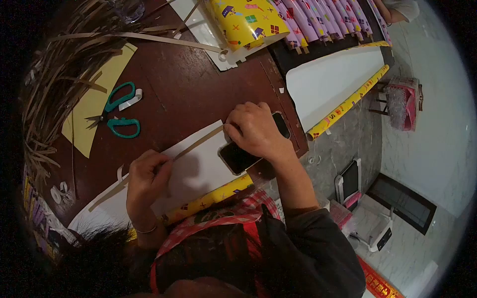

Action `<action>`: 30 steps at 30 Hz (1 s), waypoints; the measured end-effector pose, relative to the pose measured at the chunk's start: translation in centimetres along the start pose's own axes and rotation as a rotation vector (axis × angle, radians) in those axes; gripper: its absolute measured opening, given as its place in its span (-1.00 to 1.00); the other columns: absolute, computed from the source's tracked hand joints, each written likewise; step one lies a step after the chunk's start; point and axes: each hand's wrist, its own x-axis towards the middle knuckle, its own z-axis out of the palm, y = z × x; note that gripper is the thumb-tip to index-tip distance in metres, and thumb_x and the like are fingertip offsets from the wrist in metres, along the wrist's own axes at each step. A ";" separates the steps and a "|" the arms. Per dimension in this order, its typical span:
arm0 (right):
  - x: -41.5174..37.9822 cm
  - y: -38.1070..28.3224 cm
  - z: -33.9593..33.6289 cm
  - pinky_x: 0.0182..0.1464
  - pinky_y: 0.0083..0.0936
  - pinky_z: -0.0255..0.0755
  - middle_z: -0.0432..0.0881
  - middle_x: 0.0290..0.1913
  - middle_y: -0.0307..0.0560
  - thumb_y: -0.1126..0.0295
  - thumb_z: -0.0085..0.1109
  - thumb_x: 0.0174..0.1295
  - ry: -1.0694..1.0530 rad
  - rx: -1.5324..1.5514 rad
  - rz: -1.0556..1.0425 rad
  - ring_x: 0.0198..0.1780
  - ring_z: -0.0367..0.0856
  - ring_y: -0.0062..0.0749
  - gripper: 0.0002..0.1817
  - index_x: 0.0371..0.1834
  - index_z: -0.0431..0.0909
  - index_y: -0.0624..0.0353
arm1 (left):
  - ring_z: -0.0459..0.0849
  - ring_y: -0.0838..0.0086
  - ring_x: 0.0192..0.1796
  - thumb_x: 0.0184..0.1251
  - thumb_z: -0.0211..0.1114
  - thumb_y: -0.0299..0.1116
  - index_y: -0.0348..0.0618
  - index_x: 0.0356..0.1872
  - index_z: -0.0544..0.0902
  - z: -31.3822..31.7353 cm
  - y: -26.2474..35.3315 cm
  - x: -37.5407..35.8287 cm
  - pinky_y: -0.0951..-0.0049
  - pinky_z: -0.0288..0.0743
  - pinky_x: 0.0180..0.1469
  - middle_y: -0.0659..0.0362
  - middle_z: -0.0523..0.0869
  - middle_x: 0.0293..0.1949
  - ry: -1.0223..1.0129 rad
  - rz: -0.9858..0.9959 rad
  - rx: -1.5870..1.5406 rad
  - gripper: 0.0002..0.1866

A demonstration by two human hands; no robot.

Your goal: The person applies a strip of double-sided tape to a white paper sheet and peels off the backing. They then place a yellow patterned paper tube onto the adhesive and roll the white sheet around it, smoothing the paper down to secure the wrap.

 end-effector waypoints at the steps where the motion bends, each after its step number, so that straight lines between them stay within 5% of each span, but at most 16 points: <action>1: 0.0 0.0 0.0 -0.06 -0.23 0.29 0.62 -0.32 -0.13 0.36 0.26 0.22 -0.002 0.001 0.002 -0.15 0.57 -0.15 -0.90 -0.38 0.60 0.12 | 0.63 0.37 -0.54 0.23 0.35 -0.48 -0.33 -0.31 0.72 -0.1 0.8 0.0 0.40 0.41 -0.49 0.04 0.68 -0.40 -0.025 -0.157 -0.079 -0.89; 3: 0.2 0.0 0.1 -0.09 -0.22 0.31 0.65 -0.32 -0.18 0.29 0.23 0.21 0.002 -0.022 0.013 -0.15 0.60 -0.20 -0.86 -0.41 0.66 0.09 | 0.66 0.31 -0.50 0.21 0.36 -0.50 -0.31 -0.31 0.73 0.0 0.8 -0.1 0.38 0.44 -0.47 0.03 0.68 -0.35 -0.050 -0.316 -0.158 -0.91; 5: 0.2 -0.1 0.1 -0.09 -0.22 0.30 0.65 -0.32 -0.18 0.29 0.24 0.21 0.002 -0.029 0.015 -0.15 0.60 -0.20 -0.86 -0.40 0.66 0.08 | 0.61 0.44 -0.42 0.24 0.30 -0.57 -0.39 -0.30 0.69 0.3 -0.5 -0.2 0.44 0.46 -0.39 0.05 0.60 -0.35 0.009 -0.072 -0.035 -0.92; 17: 0.4 -0.3 0.3 -0.11 -0.26 0.28 0.61 -0.34 -0.16 0.33 0.29 0.19 0.017 -0.055 0.007 -0.18 0.56 -0.19 -0.89 -0.39 0.63 0.10 | 0.68 0.10 -0.46 0.17 0.35 -0.49 -0.27 -0.39 0.70 0.6 0.0 -0.1 0.27 0.52 -0.40 -0.03 0.70 -0.44 0.077 -0.055 0.075 -0.94; 30: 0.5 -0.7 0.1 -0.09 -0.26 0.27 0.61 -0.34 -0.16 0.34 0.30 0.17 0.000 -0.080 0.026 -0.17 0.56 -0.18 -0.89 -0.39 0.63 0.11 | 0.67 0.09 -0.49 0.15 0.35 -0.49 -0.26 -0.45 0.66 0.8 0.1 0.2 0.25 0.51 -0.43 -0.04 0.68 -0.49 0.075 -0.085 0.144 -0.93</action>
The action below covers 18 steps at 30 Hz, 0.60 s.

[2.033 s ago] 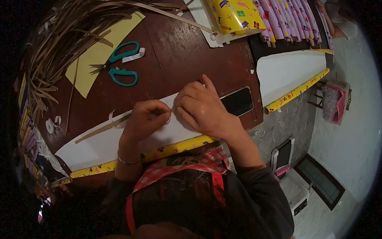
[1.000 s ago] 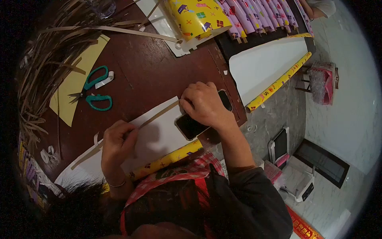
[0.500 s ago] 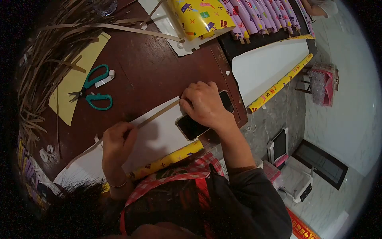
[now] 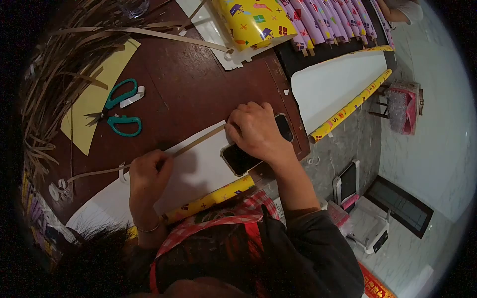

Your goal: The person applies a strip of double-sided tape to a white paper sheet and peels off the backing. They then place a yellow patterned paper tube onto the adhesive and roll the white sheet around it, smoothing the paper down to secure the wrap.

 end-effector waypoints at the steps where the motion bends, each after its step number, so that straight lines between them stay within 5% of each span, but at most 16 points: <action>1: 0.0 0.0 0.0 -0.09 -0.26 0.27 0.61 -0.34 -0.16 0.34 0.30 0.17 -0.001 0.001 -0.001 -0.17 0.56 -0.18 -0.89 -0.39 0.63 0.11 | 0.67 0.08 -0.49 0.15 0.34 -0.48 -0.26 -0.46 0.66 0.0 0.1 0.0 0.24 0.51 -0.43 -0.04 0.69 -0.49 0.003 -0.007 0.011 -0.93; 9: 0.1 0.0 0.3 -0.10 -0.21 0.29 0.64 -0.35 -0.15 0.30 0.23 0.18 0.022 -0.017 0.005 -0.17 0.59 -0.18 -0.87 -0.40 0.68 0.09 | 0.68 0.06 -0.47 0.15 0.34 -0.45 -0.24 -0.46 0.67 0.2 -0.1 0.2 0.22 0.54 -0.40 -0.04 0.70 -0.47 0.017 -0.002 0.038 -0.92; 11: 0.1 0.0 0.2 -0.10 -0.22 0.29 0.64 -0.35 -0.15 0.31 0.23 0.18 0.020 -0.019 0.005 -0.18 0.59 -0.18 -0.87 -0.40 0.68 0.09 | 0.68 0.24 -0.56 0.19 0.34 -0.46 -0.33 -0.42 0.69 0.3 -0.2 0.2 0.34 0.49 -0.47 -0.04 0.68 -0.56 0.010 0.005 0.072 -0.88; 15: 0.2 -0.2 0.1 -0.11 -0.22 0.30 0.64 -0.36 -0.15 0.32 0.23 0.16 0.027 -0.018 0.005 -0.19 0.60 -0.19 -0.89 -0.40 0.68 0.09 | 0.68 0.26 -0.56 0.19 0.34 -0.45 -0.32 -0.42 0.70 0.5 -0.3 0.2 0.34 0.49 -0.46 -0.04 0.68 -0.56 0.013 -0.019 0.081 -0.88; 18: 0.2 -0.1 0.3 -0.11 -0.22 0.30 0.63 -0.36 -0.15 0.33 0.24 0.15 0.049 -0.016 -0.007 -0.19 0.59 -0.19 -0.89 -0.41 0.67 0.09 | 0.69 0.07 -0.45 0.15 0.35 -0.40 -0.21 -0.48 0.68 0.6 -0.4 0.1 0.18 0.55 -0.36 -0.02 0.71 -0.47 0.027 -0.011 0.094 -0.89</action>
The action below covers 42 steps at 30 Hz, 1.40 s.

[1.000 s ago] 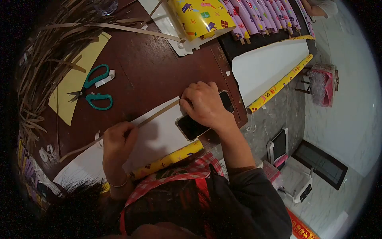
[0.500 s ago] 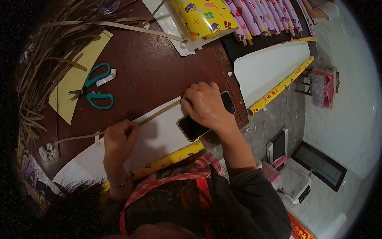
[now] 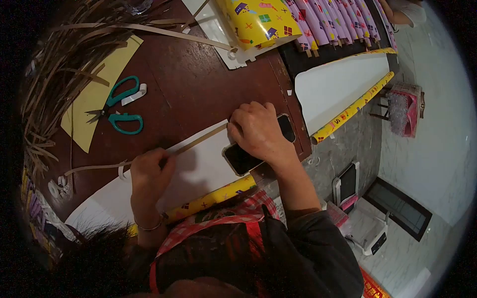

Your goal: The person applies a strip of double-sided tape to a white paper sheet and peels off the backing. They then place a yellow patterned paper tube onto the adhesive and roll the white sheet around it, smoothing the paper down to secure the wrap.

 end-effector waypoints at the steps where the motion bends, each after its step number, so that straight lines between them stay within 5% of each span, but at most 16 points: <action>1: 0.0 0.0 0.0 -0.11 -0.22 0.30 0.63 -0.36 -0.15 0.33 0.24 0.15 -0.002 0.002 -0.002 -0.19 0.59 -0.19 -0.89 -0.41 0.67 0.09 | 0.69 0.07 -0.45 0.16 0.35 -0.39 -0.20 -0.48 0.68 -0.1 0.1 0.1 0.18 0.55 -0.35 -0.01 0.71 -0.47 -0.014 -0.013 -0.001 -0.89; 9: 0.0 -0.1 0.2 -0.08 -0.28 0.29 0.62 -0.35 -0.16 0.39 0.27 0.15 -0.024 -0.036 0.019 -0.18 0.58 -0.17 -0.93 -0.41 0.63 0.11 | 0.72 0.09 -0.41 0.19 0.33 -0.34 -0.16 -0.45 0.69 -0.1 0.0 0.1 0.18 0.57 -0.32 0.01 0.73 -0.46 -0.062 -0.084 0.049 -0.87; 11: 0.0 -0.1 0.3 -0.10 -0.24 0.31 0.62 -0.36 -0.15 0.37 0.26 0.15 -0.011 -0.036 0.006 -0.19 0.58 -0.17 -0.92 -0.41 0.64 0.11 | 0.68 0.28 -0.56 0.21 0.36 -0.36 -0.28 -0.40 0.70 0.0 -0.2 0.1 0.33 0.48 -0.45 0.00 0.70 -0.55 -0.069 -0.075 0.001 -0.84; 14: 0.0 0.1 0.5 -0.11 -0.20 0.33 0.62 -0.37 -0.14 0.36 0.25 0.14 -0.004 -0.033 -0.001 -0.20 0.59 -0.17 -0.91 -0.41 0.65 0.12 | 0.73 0.10 -0.41 0.20 0.34 -0.33 -0.16 -0.46 0.67 -0.1 -0.1 0.2 0.19 0.57 -0.32 0.03 0.73 -0.49 -0.084 -0.115 0.023 -0.86; 24: 0.0 0.0 0.5 -0.11 -0.22 0.35 0.63 -0.33 -0.11 0.43 0.29 0.12 -0.003 -0.051 -0.001 -0.17 0.59 -0.12 -0.93 -0.42 0.64 0.16 | 0.68 0.21 -0.54 0.21 0.35 -0.37 -0.23 -0.39 0.69 -0.2 -0.3 0.3 0.31 0.50 -0.43 0.00 0.68 -0.57 -0.073 -0.085 0.008 -0.87; 29: 0.1 -0.1 0.4 -0.09 -0.22 0.34 0.63 -0.32 -0.12 0.42 0.30 0.13 -0.020 -0.047 -0.002 -0.16 0.59 -0.13 -0.94 -0.39 0.64 0.15 | 0.69 0.07 -0.48 0.24 0.31 -0.34 -0.13 -0.48 0.63 0.1 -0.5 0.1 0.13 0.54 -0.38 0.02 0.67 -0.58 -0.021 -0.004 0.060 -0.86; 42: 0.1 -0.2 0.4 -0.06 -0.22 0.33 0.63 -0.30 -0.11 0.40 0.28 0.15 -0.042 -0.075 0.005 -0.13 0.59 -0.11 -0.92 -0.38 0.63 0.16 | 0.69 0.10 -0.47 0.22 0.32 -0.39 -0.15 -0.47 0.60 0.5 -0.5 -0.1 0.15 0.52 -0.40 0.05 0.65 -0.58 0.037 0.003 0.036 -0.88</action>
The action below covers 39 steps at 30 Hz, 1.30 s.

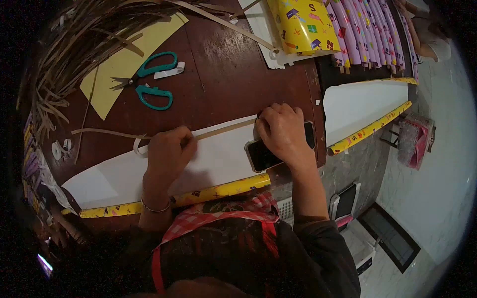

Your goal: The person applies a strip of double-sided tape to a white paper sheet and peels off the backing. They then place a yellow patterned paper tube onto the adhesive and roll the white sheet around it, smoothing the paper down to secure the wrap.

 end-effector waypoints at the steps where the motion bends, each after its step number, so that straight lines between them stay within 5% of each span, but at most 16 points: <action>1: 0.0 0.0 0.0 -0.06 -0.22 0.33 0.63 -0.30 -0.11 0.40 0.28 0.15 0.000 0.001 -0.003 -0.13 0.59 -0.11 -0.92 -0.38 0.63 0.16 | 0.68 0.11 -0.49 0.21 0.33 -0.39 -0.14 -0.48 0.60 0.0 0.0 0.0 0.17 0.53 -0.41 0.05 0.65 -0.60 0.004 -0.002 0.001 -0.88; 22: -0.1 -0.1 0.2 0.01 -0.17 0.34 0.64 -0.23 -0.04 0.40 0.32 0.13 0.002 0.124 0.099 -0.08 0.57 -0.07 -0.86 -0.29 0.62 0.18 | 0.66 0.19 -0.56 0.08 0.37 -0.45 -0.10 -0.47 0.56 1.0 -0.4 0.3 0.24 0.51 -0.48 0.10 0.60 -0.67 0.137 0.064 0.115 -0.88; 27: -1.3 -2.2 0.6 0.01 -0.11 0.37 0.59 -0.03 -0.03 0.39 0.33 0.09 0.498 -0.083 -0.189 0.04 0.54 -0.07 -0.71 -0.10 0.60 0.13 | 0.65 0.15 -0.55 0.07 0.37 -0.43 -0.09 -0.48 0.55 1.2 -0.6 0.3 0.20 0.50 -0.47 0.10 0.59 -0.67 0.130 0.050 0.115 -0.87; 30: -3.2 -5.9 1.7 0.27 0.04 0.31 0.54 0.19 0.06 0.34 0.37 0.09 0.201 0.064 -0.429 0.23 0.50 0.05 -0.58 0.03 0.56 0.22 | 0.66 0.14 -0.54 0.09 0.37 -0.42 -0.09 -0.48 0.56 1.2 -0.6 0.4 0.18 0.51 -0.47 0.09 0.60 -0.67 0.131 0.066 0.099 -0.88; 32: -4.1 -7.2 4.0 0.34 0.13 0.24 0.50 0.26 0.08 0.30 0.37 0.10 0.112 0.093 -0.409 0.31 0.46 0.02 -0.53 0.08 0.55 0.23 | 0.66 0.13 -0.54 0.11 0.36 -0.42 -0.10 -0.47 0.56 1.2 -0.7 0.3 0.18 0.50 -0.47 0.08 0.61 -0.66 0.158 0.104 0.093 -0.89; 39: -4.8 -6.8 5.5 0.40 0.21 0.13 0.42 0.39 0.11 0.23 0.33 0.18 0.107 0.005 -0.304 0.45 0.33 0.06 -0.43 0.24 0.49 0.23 | 0.66 0.13 -0.55 0.13 0.34 -0.43 -0.12 -0.44 0.56 1.0 -1.0 0.1 0.18 0.50 -0.47 0.09 0.61 -0.66 0.159 0.152 0.058 -0.90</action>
